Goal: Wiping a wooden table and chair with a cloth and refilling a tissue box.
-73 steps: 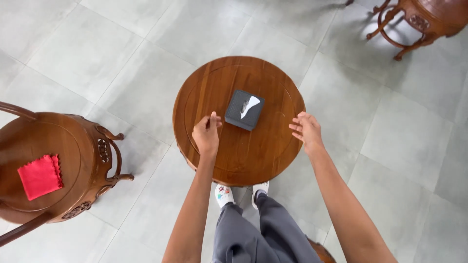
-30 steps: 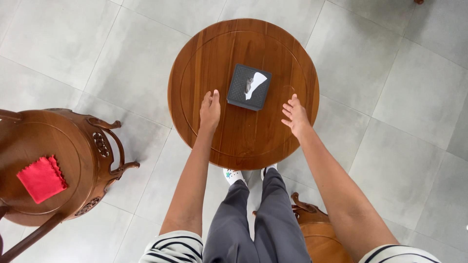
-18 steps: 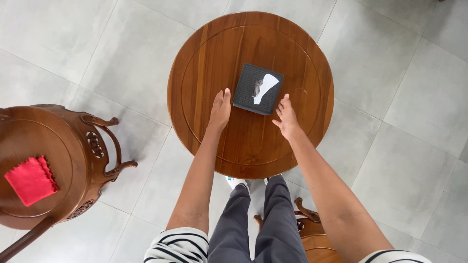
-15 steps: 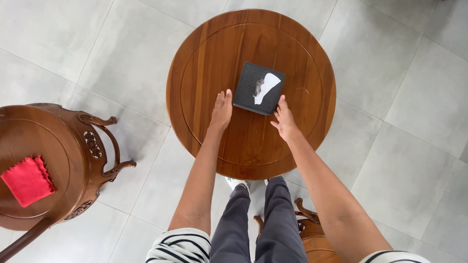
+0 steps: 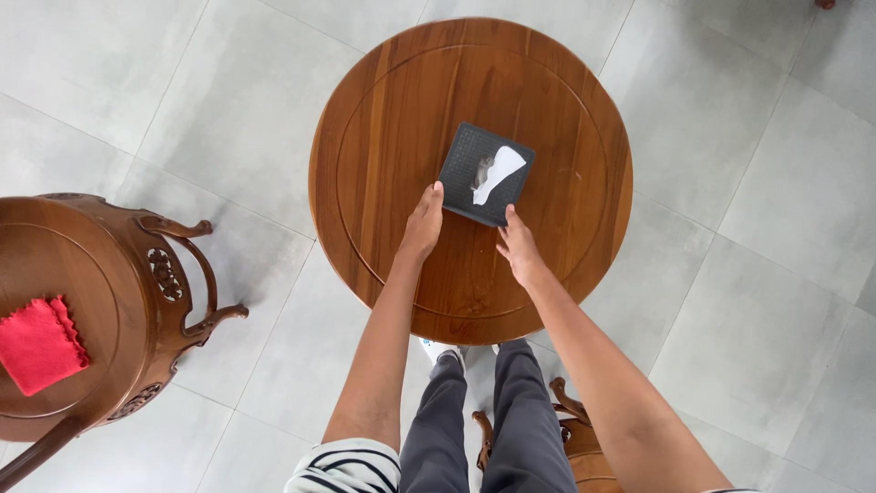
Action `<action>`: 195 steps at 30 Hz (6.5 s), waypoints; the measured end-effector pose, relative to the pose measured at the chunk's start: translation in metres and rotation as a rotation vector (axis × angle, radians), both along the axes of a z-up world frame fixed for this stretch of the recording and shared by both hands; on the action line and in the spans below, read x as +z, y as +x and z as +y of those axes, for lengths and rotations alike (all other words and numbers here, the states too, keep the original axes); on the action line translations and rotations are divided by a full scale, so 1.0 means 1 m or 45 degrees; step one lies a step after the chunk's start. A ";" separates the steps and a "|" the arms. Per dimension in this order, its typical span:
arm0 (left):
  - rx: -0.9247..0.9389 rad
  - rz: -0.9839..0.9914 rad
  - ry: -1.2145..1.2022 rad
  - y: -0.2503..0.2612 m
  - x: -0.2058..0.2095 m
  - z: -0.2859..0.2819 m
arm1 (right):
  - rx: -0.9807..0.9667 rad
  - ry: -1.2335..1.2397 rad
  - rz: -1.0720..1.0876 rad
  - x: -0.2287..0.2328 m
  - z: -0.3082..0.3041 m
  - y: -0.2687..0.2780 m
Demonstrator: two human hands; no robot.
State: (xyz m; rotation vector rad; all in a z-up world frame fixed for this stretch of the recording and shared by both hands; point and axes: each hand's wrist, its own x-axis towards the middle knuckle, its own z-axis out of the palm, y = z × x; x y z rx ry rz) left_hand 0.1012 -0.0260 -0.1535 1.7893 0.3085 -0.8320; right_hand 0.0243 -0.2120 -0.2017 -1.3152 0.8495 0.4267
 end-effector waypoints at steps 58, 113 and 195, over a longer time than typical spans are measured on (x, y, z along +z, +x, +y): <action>0.956 -0.905 0.998 -0.322 0.153 0.431 | 0.930 -0.835 -1.177 0.207 0.379 -0.091; -0.740 -0.664 1.606 -0.346 0.106 1.048 | 1.180 -0.246 -0.164 0.094 0.985 -0.268; -0.450 -1.577 1.231 -0.309 0.156 1.065 | 1.299 -0.911 -0.666 0.176 0.942 -0.279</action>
